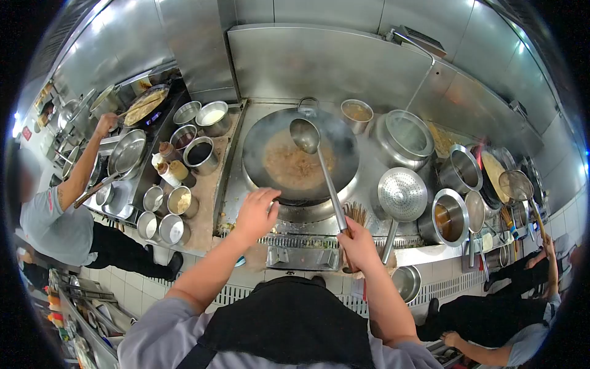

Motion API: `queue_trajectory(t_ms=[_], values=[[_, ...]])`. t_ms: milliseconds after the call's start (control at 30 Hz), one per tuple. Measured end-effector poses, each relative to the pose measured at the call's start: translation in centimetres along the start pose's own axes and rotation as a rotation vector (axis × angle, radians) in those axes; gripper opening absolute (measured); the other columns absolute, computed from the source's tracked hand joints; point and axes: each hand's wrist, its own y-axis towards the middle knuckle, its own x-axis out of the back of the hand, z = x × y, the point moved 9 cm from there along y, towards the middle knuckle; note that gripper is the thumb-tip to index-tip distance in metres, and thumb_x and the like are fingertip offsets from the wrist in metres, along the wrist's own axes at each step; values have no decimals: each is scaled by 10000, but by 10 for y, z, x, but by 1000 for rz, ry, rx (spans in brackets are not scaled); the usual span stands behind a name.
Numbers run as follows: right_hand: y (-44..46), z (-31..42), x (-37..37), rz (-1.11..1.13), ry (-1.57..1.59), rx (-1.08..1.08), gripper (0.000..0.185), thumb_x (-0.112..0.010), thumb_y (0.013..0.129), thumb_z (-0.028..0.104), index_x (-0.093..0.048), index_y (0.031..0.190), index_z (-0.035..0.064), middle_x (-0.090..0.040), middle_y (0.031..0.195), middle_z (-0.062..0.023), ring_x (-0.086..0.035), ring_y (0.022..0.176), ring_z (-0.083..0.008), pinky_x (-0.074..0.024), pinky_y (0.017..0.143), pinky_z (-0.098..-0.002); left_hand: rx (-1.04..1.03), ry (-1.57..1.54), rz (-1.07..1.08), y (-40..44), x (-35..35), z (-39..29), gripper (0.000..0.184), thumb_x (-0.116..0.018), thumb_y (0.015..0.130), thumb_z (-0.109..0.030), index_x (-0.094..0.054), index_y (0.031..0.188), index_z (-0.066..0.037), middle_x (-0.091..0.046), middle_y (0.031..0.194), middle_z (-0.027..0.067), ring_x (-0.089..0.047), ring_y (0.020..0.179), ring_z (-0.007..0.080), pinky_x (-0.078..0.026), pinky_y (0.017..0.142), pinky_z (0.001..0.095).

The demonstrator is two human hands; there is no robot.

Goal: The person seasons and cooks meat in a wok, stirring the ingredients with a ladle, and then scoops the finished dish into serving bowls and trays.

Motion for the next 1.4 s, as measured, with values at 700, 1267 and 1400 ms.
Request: queue_trajectory(t_ms=[700, 1267, 1400], values=[[-18, -21, 61, -105, -69, -28, 552, -599, 855, 33, -460, 1387, -17, -598, 766, -8, -531, 670, -67, -413, 585, -205, 69, -1241, 269, 68, 45, -102, 781, -546, 950, -398, -141, 1539, -83, -474, 1400, 262, -279, 1429, 340, -152, 1170, 481], [129, -29, 303, -674, -459, 93, 248, -537, 808, 32, -608, 1032, -48, -596, 699, -67, -549, 589, -135, -436, 548, -272, 10, -1873, 387, 16, 156, -245, 959, -561, 871, -624, -190, 1517, -21, -470, 1368, 318, -349, 1377, 418, -211, 1139, 517], [159, -33, 300, -607, 9, -60, 71, -562, 818, 56, -574, 862, 2, -540, 623, -64, -517, 488, -179, -385, 401, -300, 146, -1425, 298, -2, 127, -183, 835, -610, 887, -478, -275, 1487, -3, -503, 1349, 294, -417, 1342, 388, -268, 1129, 487]])
